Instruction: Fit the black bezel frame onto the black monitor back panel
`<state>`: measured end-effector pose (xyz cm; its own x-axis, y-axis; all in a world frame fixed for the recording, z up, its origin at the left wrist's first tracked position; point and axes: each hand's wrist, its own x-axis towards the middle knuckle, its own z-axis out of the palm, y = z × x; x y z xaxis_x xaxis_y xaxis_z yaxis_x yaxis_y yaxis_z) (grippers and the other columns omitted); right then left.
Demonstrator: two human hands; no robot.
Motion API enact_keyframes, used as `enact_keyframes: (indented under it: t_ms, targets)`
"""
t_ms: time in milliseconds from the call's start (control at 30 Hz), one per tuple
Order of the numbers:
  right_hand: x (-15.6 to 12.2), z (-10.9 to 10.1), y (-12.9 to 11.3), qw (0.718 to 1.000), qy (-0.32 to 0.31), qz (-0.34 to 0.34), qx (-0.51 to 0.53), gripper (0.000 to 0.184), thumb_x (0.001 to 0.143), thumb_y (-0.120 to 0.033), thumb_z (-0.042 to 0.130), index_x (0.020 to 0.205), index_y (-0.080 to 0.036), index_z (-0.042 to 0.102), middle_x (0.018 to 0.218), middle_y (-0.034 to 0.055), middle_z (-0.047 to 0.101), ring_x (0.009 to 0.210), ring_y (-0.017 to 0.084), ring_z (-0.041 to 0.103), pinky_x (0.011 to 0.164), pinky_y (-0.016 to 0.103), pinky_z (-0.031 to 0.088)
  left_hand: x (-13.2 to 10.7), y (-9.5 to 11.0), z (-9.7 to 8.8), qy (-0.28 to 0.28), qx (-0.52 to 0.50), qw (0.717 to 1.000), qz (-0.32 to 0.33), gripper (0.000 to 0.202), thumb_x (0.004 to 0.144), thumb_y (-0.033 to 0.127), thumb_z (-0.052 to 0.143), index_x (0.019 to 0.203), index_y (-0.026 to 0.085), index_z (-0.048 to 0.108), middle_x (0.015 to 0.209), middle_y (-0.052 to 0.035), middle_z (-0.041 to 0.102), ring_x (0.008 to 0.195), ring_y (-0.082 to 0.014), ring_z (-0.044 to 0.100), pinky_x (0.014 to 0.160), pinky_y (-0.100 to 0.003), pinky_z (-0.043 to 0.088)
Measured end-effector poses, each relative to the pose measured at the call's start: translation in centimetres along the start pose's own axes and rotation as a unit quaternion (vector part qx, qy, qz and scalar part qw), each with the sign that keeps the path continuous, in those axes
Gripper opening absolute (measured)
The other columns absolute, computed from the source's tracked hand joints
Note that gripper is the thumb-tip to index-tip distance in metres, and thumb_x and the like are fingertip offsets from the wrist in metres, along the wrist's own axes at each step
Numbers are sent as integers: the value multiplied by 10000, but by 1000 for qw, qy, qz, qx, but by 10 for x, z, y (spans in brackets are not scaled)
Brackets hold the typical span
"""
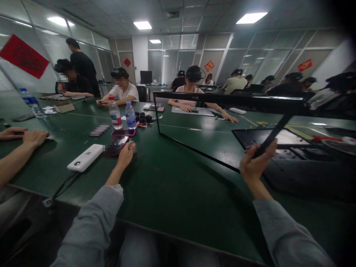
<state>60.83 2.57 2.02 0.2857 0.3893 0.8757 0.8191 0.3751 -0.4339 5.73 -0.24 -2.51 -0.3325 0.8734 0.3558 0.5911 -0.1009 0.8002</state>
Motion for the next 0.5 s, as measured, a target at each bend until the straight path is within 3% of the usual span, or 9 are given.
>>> enact_keyframes:
  t_ms: [67, 167, 333, 500]
  targets:
    - [-3, 1, -7, 1000, -5, 14, 25, 705, 1054, -451, 313, 1641, -112, 119, 953, 100, 622, 695, 216, 627, 789, 468, 571, -2, 5, 1, 25, -17, 999, 9, 628, 989, 560, 500, 1449, 132, 511, 1369, -176, 663, 1186, -240, 673, 1062, -398, 488]
    - [-7, 4, -8, 997, -44, 60, 28, 691, 1055, -450, 316, 1646, -136, 143, 916, 78, 636, 631, 203, 609, 743, 435, 570, -4, 12, 1, 38, -36, 998, 17, 707, 973, 596, 523, 1500, 132, 444, 1416, -192, 629, 1206, -238, 666, 1048, -386, 495]
    - [-15, 15, 7, 985, -136, 99, -30, 697, 1033, -412, 346, 1650, -142, 168, 974, 103, 679, 725, 226, 661, 828, 433, 558, -9, 20, -2, -25, 26, 999, 6, 512, 998, 621, 439, 1139, 203, 697, 1081, -99, 781, 965, -227, 737, 944, -347, 521]
    - [-28, 32, 32, 938, -322, 105, -70, 672, 903, -348, 483, 1520, -86, 434, 1045, 172, 697, 876, 305, 686, 860, 470, 555, -12, 27, -6, -18, 146, 988, -54, 468, 996, 581, 431, 1000, 234, 746, 982, -79, 787, 963, -256, 724, 875, -333, 501]
